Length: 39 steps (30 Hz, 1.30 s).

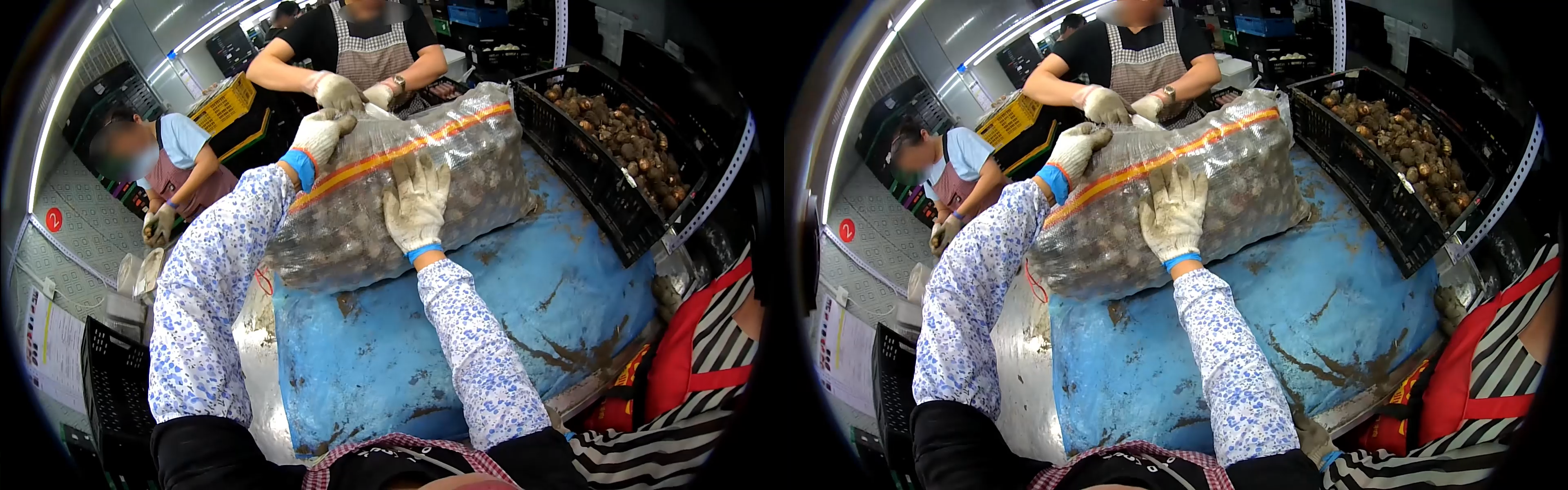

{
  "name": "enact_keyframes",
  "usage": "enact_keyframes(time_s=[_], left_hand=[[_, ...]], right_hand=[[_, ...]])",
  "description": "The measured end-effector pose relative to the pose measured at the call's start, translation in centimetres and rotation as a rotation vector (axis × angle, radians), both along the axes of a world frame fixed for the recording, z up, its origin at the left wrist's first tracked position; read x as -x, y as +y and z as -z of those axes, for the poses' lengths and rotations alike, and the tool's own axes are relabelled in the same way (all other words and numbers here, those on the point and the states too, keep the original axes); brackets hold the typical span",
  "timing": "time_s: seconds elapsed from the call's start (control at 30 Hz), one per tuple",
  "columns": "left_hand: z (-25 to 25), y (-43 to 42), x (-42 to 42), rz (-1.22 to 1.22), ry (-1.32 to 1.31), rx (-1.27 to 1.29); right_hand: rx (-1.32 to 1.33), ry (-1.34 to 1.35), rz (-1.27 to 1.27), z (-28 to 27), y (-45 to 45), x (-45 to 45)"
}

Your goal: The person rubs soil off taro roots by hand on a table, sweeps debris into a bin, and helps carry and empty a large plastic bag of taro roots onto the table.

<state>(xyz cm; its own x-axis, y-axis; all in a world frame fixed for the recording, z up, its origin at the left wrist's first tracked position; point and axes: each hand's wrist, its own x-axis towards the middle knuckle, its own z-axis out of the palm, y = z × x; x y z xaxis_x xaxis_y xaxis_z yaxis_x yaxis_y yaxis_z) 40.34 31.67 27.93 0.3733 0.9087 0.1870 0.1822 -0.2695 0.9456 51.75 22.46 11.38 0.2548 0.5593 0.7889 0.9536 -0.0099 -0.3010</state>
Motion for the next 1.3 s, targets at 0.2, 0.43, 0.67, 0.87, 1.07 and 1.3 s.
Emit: enact_keyframes(time_s=[0.2,0.43,0.67,0.87,1.07,1.3], left_hand=[[-1.0,-1.0,0.7,0.014,0.073,-0.014],[-0.8,-2.0,1.4,0.049,0.044,0.026],[-0.4,-1.1,1.2,0.036,0.1,0.054],[-1.4,1.1,0.6,0.16,0.44,0.321],[-0.7,2.0,-4.1,0.496,0.709,0.304],[4.5,8.7,-12.9,0.592,0.662,0.268]], right_hand=[[-0.045,0.05,-0.057,-0.4,-0.7,0.1],[-0.053,0.029,-0.055,0.7,-0.9,0.0],[-0.012,0.006,-0.032,0.8,-0.7,0.0],[0.033,0.027,-0.051,-0.2,-1.2,0.0],[-0.034,0.026,-0.042,0.3,-1.0,0.1],[-0.035,0.085,-0.097,0.2,-1.7,-0.2]])
